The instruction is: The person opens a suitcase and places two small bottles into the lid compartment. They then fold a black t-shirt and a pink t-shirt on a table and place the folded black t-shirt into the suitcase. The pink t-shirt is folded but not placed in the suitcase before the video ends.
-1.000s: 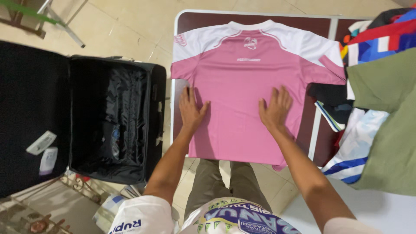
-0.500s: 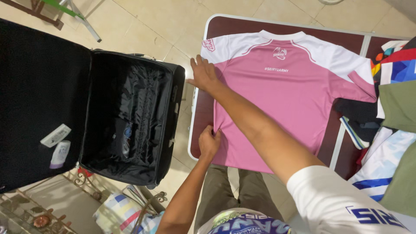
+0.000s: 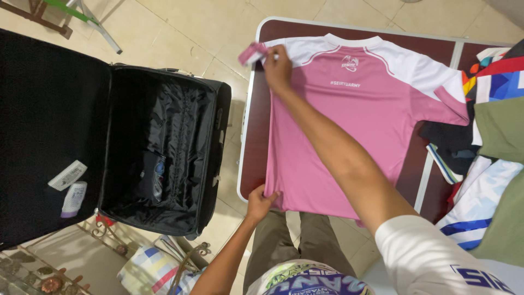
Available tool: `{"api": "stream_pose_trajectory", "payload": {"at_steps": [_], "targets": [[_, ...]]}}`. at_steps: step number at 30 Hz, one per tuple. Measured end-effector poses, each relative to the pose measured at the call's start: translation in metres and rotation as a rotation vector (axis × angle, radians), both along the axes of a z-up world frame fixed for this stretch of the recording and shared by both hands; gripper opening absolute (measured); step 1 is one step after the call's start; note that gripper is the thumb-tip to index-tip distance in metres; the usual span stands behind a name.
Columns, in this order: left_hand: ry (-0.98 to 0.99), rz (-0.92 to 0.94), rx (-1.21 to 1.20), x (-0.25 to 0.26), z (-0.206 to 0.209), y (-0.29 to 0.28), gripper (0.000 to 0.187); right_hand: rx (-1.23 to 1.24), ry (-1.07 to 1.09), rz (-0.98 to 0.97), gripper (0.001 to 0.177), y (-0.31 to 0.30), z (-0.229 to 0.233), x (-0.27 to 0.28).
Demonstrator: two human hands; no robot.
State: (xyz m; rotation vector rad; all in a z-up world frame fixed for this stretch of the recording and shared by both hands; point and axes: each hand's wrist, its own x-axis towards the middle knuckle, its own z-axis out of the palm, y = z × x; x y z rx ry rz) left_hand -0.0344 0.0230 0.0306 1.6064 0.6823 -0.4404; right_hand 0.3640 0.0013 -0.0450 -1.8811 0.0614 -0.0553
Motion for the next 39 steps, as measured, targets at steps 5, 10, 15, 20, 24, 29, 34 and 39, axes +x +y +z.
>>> {"api": "stream_pose_trajectory", "payload": {"at_steps": [5, 10, 15, 20, 24, 29, 34, 39], "targets": [[-0.164, -0.022, 0.058, -0.002, 0.057, -0.014, 0.037, 0.891, 0.234, -0.075, 0.019, -0.095, -0.005, 0.053], [-0.188, -0.396, 0.288, -0.004, 0.087, -0.067, 0.047, 1.404, 0.333, -0.057, 0.037, -0.231, 0.020, 0.038], [-0.254, -0.628, 0.320, -0.012, 0.054, -0.123, 0.057, 1.056, 0.634, -0.418, 0.060, -0.297, 0.055, -0.007], [-0.098, -0.713, 0.188, -0.019, 0.026, -0.138, 0.056, 0.306, 0.672, -0.407, 0.023, -0.308, 0.057, -0.012], [-0.006, -0.517, 0.364, -0.009, 0.025, -0.114, 0.031, 0.325, 0.704, -0.487, 0.009, -0.319, 0.030, -0.002], [-0.267, -0.275, 0.700, 0.013, 0.016, -0.074, 0.040, 0.983, 0.417, -0.394, 0.014, -0.345, -0.001, -0.008], [-0.191, -0.298, 0.606, 0.010, 0.003, -0.061, 0.021, 1.070, 0.364, -0.492, 0.030, -0.361, -0.014, -0.019], [-0.204, -0.112, 0.449, 0.003, 0.003, -0.064, 0.022, -0.544, -0.264, -0.706, 0.045, -0.325, -0.013, -0.027]]}}
